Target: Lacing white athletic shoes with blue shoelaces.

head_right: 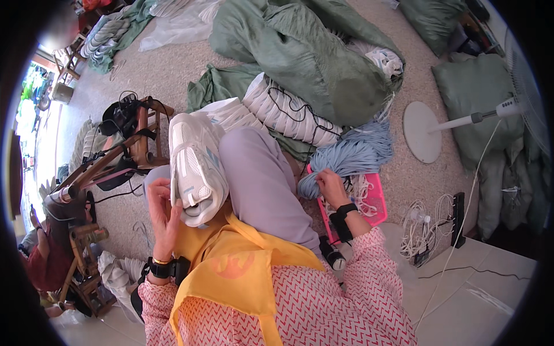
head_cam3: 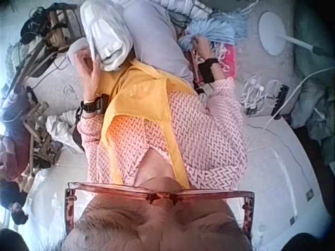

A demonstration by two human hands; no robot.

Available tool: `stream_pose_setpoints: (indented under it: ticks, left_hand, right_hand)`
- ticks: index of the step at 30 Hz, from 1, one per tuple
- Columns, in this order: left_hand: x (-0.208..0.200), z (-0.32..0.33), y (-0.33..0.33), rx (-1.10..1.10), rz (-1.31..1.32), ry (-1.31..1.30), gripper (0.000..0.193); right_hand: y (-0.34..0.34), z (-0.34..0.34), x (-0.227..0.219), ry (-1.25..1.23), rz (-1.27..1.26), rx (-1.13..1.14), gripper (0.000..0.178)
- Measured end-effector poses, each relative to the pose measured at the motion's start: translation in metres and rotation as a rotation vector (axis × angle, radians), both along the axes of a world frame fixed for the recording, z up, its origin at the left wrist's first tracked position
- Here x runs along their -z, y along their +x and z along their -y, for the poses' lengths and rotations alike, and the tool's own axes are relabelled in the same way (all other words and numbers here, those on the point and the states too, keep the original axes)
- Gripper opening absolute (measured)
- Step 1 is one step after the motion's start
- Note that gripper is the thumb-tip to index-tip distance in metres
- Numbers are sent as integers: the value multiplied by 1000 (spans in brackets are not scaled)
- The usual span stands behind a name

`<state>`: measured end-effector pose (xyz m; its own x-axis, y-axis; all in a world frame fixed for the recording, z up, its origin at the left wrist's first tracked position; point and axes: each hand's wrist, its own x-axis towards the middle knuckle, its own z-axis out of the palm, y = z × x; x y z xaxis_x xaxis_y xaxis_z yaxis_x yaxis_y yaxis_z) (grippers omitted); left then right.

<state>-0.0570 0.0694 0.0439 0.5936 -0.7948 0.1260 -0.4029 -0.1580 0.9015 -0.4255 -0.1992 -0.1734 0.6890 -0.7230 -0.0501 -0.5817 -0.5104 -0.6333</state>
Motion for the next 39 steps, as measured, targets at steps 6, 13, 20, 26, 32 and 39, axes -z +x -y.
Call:
stream_pose_setpoints:
  ticks: [6,13,20,26,32,39]
  left_hand:
    - [0,-1,1,-2,31,7,25]
    - [-1,-4,5,56,72,45,24]
    - [-32,13,1,37,255,42,33]
    - [-64,32,-15,199,302,-26,30]
    - [-67,40,-44,393,-335,-113,32]
    - [-91,18,-27,439,-626,-45,11]
  right_hand:
    - [-6,-7,-16,-34,101,-7,7]
    - [33,-28,-79,38,217,27,8]
    - [83,-35,-189,38,358,-100,10]
    - [128,-46,-259,48,490,-254,11]
    - [180,-73,-309,67,679,-491,12]
    - [200,-69,-317,117,796,-450,14]
